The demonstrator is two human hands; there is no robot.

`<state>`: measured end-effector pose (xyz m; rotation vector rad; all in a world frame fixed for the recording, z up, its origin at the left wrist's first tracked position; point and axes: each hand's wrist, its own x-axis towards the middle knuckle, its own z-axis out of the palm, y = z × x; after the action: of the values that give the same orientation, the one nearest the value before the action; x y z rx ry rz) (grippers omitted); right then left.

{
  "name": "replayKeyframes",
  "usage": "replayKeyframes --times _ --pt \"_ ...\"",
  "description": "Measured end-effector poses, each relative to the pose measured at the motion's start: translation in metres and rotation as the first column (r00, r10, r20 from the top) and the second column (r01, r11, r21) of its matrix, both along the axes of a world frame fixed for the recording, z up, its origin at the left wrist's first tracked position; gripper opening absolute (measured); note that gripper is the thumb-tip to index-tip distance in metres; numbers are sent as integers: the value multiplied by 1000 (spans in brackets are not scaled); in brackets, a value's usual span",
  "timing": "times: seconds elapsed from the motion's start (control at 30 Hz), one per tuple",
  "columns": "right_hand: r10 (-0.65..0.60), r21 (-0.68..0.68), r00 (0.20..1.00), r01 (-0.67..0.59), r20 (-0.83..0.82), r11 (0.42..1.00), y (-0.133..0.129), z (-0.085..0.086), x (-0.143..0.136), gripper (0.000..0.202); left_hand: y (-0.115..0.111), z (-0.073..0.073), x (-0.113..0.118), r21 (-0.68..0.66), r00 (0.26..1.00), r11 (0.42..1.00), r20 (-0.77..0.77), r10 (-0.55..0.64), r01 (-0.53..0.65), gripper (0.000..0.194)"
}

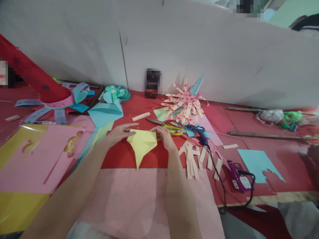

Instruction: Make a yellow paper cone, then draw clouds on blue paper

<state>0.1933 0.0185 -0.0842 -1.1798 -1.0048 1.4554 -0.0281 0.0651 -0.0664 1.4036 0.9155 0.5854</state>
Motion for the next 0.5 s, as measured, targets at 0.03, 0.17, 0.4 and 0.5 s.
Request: replayKeyframes --times 0.03,0.17,0.4,0.5 --pt "-4 -3 999 5 43 1000 0 2 -2 27 0 0 0 1 1000 1000 -16 -9 9 49" --pt "89 -33 957 -83 277 996 -1 10 -11 27 2 -4 1 -24 998 998 -34 -55 54 40" --pt "163 -67 910 -149 381 987 -1 15 -16 28 3 -6 5 -5 992 997 -101 -83 83 33" --pt "170 -50 908 -163 383 985 -1 12 -15 27 1 -6 9 42 979 998 -197 -45 54 33"
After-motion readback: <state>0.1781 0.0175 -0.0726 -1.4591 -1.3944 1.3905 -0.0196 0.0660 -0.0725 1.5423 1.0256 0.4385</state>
